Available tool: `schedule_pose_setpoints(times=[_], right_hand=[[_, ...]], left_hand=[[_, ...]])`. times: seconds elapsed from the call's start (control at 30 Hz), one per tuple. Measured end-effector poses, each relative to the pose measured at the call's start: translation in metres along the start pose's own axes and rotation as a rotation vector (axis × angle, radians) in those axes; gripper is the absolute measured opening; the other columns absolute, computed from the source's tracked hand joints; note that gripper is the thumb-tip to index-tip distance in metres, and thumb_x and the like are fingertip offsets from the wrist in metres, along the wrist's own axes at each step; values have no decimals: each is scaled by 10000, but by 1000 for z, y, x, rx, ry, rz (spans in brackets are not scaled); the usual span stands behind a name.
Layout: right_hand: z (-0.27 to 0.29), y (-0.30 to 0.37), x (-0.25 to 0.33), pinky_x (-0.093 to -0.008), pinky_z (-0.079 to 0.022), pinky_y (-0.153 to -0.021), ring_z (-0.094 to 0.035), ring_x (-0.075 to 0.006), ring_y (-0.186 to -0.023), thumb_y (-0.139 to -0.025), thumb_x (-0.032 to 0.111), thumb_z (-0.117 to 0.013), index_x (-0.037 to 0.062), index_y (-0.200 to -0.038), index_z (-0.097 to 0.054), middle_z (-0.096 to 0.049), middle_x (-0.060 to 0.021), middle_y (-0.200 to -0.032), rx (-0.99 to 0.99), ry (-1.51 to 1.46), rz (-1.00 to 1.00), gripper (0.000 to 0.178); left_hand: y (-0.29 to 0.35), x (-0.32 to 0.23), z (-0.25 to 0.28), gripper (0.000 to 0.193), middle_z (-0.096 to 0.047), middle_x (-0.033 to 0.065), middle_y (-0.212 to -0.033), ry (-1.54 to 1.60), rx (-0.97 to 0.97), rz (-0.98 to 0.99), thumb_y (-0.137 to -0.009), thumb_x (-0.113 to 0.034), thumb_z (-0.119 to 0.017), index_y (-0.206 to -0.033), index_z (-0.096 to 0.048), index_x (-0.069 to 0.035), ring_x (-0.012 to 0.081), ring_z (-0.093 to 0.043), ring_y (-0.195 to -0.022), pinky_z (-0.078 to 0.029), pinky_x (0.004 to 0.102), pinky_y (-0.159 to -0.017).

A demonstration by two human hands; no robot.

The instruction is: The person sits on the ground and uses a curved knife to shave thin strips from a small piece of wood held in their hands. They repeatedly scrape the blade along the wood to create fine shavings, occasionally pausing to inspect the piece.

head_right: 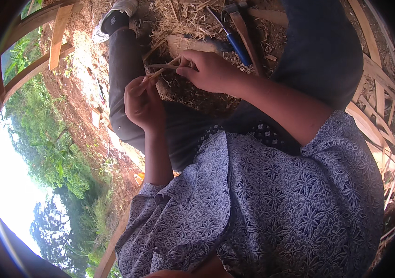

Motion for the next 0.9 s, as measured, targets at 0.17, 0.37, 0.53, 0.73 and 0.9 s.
schedule_pose_setpoints(times=[0.17, 0.37, 0.53, 0.73, 0.9], right_hand=[[6, -13, -87, -351, -471, -592, -612, -163, -625, -999, 316, -640, 56, -1034, -625, -617, -74, -739, -204, 128, -90, 263], [-2, -3, -11, -277, -417, -461, -522, -77, -508, -1030, 319, -636, 57, -1098, -601, -608, -22, -773, -73, -168, -30, 273], [-5, 0, 1, -260, -429, -516, -548, -66, -582, -1026, 333, -648, 54, -1069, -620, -612, -16, -802, 58, -145, -99, 284], [1, -11, -47, -395, -506, -684, -657, -224, -730, -995, 342, -635, 64, -1052, -640, -652, -93, -771, -183, 52, 76, 284], [4, -14, -77, -353, -481, -593, -635, -185, -641, -1007, 344, -627, 61, -1058, -624, -625, -69, -730, -223, 49, -80, 288]], left_hand=[[-4, -6, -2, 90, -673, 125, -1011, 19, 7, -6, -933, 92, -678, -973, -643, 19, 156, -682, -857, -580, 277, -765], [4, 10, -6, 140, -654, 108, -1052, 151, -34, 128, -951, 112, -630, -1061, -630, 26, 156, -687, -876, -584, 286, -833], [-4, 3, -5, 150, -642, 117, -1076, 27, 33, 72, -961, 115, -609, -1091, -620, 41, 166, -696, -914, -588, 305, -882], [-3, 11, -7, 166, -641, 126, -1089, 147, 35, 93, -956, 122, -612, -1097, -637, 39, 168, -697, -913, -589, 295, -863], [-6, 5, -8, 152, -674, 113, -1005, 78, -15, 31, -921, 95, -675, -1029, -663, -11, 159, -687, -854, -569, 269, -723]])
Point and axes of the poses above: each hand's wrist, its own y-axis away from the middle knuckle, its own z-axis out of the back of the hand, x = y × z, the point moved 7 cm from there along -y, towards the middle knuckle
